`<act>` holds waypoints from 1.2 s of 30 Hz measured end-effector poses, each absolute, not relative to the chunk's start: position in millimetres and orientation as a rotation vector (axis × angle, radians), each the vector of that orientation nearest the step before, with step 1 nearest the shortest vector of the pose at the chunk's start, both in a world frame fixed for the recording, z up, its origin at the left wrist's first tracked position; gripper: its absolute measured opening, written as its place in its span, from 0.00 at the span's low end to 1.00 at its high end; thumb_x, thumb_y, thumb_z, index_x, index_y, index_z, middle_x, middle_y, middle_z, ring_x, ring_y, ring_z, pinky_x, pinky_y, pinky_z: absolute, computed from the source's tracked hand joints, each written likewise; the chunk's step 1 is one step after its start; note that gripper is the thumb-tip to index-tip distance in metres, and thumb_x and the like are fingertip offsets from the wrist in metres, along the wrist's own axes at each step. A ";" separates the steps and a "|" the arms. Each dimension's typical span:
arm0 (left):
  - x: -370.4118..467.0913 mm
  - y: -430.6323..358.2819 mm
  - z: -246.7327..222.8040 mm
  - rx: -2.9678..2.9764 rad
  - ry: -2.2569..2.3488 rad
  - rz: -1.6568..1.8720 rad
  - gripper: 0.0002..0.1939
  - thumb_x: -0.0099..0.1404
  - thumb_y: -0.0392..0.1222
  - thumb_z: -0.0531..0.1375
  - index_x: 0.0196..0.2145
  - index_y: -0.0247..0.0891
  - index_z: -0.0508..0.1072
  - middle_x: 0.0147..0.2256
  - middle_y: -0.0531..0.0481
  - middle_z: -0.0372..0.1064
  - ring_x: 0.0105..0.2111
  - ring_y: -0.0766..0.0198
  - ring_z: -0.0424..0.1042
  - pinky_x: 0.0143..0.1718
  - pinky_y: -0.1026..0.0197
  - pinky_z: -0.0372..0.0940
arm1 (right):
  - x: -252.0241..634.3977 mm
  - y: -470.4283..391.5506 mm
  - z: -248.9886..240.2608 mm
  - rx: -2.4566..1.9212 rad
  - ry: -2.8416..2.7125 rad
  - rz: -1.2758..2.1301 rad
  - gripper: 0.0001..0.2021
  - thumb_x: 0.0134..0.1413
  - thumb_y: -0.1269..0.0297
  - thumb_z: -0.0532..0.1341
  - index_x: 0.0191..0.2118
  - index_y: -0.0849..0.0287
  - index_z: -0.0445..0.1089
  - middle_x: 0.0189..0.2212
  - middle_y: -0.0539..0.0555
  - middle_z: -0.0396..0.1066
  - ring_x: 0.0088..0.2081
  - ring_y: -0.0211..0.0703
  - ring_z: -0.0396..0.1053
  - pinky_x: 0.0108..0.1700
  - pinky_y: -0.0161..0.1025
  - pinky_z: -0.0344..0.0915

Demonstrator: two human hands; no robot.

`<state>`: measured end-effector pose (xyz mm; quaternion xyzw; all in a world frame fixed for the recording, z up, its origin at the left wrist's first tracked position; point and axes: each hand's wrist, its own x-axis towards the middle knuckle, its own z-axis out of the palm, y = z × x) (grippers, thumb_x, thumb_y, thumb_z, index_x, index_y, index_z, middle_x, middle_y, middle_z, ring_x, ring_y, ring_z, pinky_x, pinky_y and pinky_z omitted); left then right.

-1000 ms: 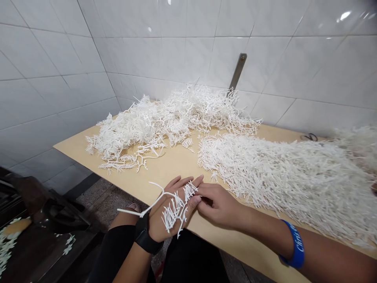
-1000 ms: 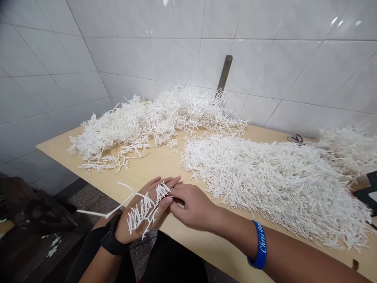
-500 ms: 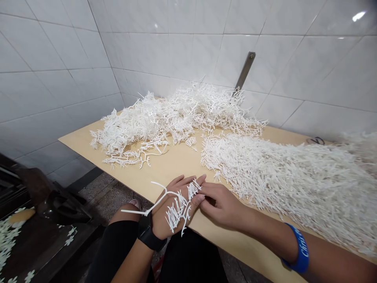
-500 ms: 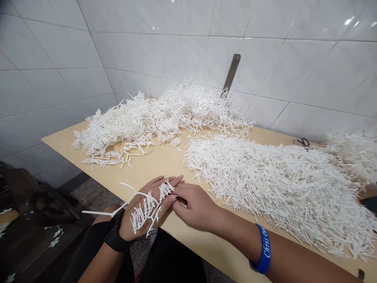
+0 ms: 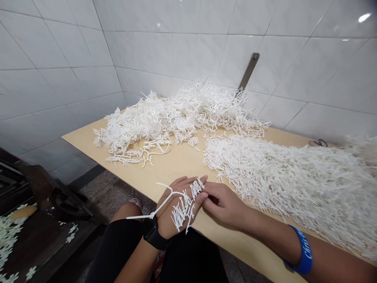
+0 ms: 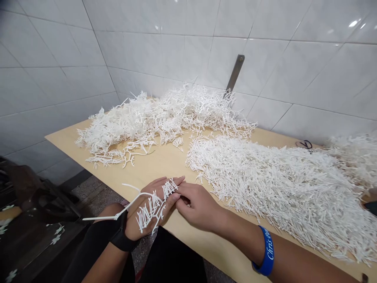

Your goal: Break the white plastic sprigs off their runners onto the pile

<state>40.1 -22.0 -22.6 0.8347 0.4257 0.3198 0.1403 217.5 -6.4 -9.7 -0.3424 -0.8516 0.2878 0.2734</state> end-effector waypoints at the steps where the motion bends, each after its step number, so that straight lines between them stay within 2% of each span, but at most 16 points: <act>1: 40.3 -21.9 -22.6 2.415 1.233 0.922 0.22 0.73 0.44 0.52 0.63 0.42 0.62 0.56 0.47 0.70 0.57 0.60 0.69 0.63 0.50 0.60 | 217.4 -6.4 -9.8 -0.920 -2.288 0.775 0.09 0.59 0.72 0.53 0.28 0.59 0.65 0.27 0.52 0.68 0.30 0.40 0.65 0.33 0.36 0.59; 11: 41.7 -23.0 -14.9 2.396 1.205 0.982 0.20 0.73 0.45 0.51 0.60 0.41 0.67 0.54 0.47 0.72 0.55 0.58 0.71 0.61 0.49 0.63 | 217.4 -6.4 -8.2 -0.943 -2.314 0.801 0.10 0.59 0.73 0.52 0.29 0.60 0.66 0.28 0.52 0.69 0.31 0.41 0.66 0.37 0.38 0.61; 17: 41.9 -23.0 -13.9 2.369 1.214 0.910 0.20 0.74 0.45 0.49 0.59 0.40 0.68 0.55 0.46 0.71 0.56 0.58 0.70 0.62 0.48 0.62 | 217.1 -6.1 -8.5 -0.947 -2.328 0.805 0.10 0.60 0.73 0.52 0.30 0.60 0.67 0.30 0.53 0.71 0.33 0.42 0.68 0.39 0.39 0.62; 36: 42.3 -22.3 -16.7 2.384 1.210 0.985 0.19 0.73 0.43 0.51 0.58 0.41 0.69 0.55 0.47 0.71 0.55 0.57 0.71 0.60 0.48 0.65 | 217.2 -5.2 -10.7 -0.960 -2.317 0.820 0.10 0.60 0.73 0.52 0.28 0.59 0.64 0.28 0.52 0.69 0.32 0.41 0.66 0.38 0.37 0.62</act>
